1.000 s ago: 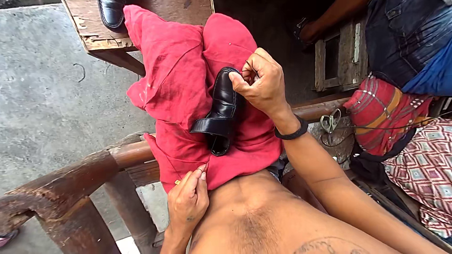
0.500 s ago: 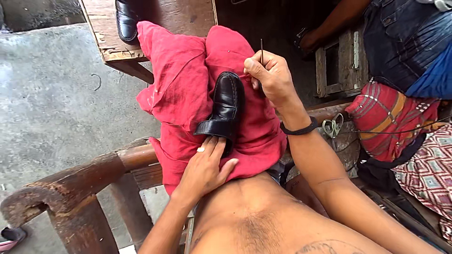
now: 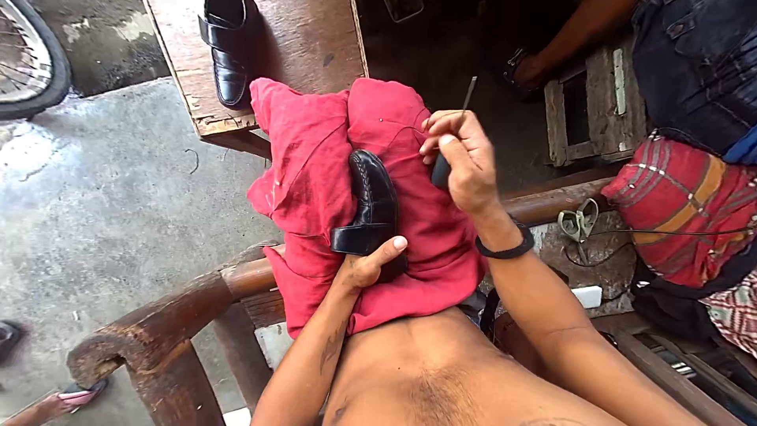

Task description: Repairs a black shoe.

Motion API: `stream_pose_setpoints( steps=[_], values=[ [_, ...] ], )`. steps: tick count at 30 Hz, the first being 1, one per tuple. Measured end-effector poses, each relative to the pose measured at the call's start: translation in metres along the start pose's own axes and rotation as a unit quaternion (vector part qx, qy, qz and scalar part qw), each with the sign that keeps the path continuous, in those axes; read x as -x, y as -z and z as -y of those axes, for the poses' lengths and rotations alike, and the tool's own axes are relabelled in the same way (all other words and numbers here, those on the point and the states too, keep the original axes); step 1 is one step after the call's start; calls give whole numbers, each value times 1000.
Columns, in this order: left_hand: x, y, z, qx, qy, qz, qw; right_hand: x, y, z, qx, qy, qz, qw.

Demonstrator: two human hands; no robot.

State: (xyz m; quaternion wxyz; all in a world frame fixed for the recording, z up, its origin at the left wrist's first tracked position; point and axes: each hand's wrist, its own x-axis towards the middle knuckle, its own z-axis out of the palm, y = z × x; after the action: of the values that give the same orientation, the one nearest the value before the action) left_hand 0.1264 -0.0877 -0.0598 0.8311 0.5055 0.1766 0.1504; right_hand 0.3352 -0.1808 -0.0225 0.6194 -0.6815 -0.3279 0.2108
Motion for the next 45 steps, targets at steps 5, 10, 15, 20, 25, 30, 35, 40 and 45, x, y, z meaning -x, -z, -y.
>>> stream_pose_setpoints(
  steps=[5, 10, 15, 20, 25, 30, 35, 40, 45],
  values=[
    [-2, -2, -1, -9, -6, -61, 998, 7, 18, 44, 36, -131, 77, 988],
    [-5, -4, -1, -10, -1, -83, 997, 5, 0, 39, 220, -106, 225, 943],
    [-6, -3, 0, -8, 0, -83, 997, -2, 0, 34, 252, -97, 257, 928],
    [-7, -2, 1, -4, -7, -75, 997, -8, 0, 37, 269, -96, 276, 918],
    [-5, 0, 2, -12, -1, -68, 998, -27, 7, 56, 327, -72, 339, 879],
    [-6, -1, 4, -21, -5, -74, 997, -38, 9, 75, 374, -68, 334, 863],
    [-8, -2, 5, -26, -19, -75, 997, 19, -30, 55, 283, -77, 214, 932],
    [-8, -1, 5, -33, -36, -68, 996, 54, -51, 38, 304, -11, 95, 948],
    [-8, -3, 5, -39, -31, -73, 996, 60, -54, 40, 345, -4, 97, 933]
  ],
)
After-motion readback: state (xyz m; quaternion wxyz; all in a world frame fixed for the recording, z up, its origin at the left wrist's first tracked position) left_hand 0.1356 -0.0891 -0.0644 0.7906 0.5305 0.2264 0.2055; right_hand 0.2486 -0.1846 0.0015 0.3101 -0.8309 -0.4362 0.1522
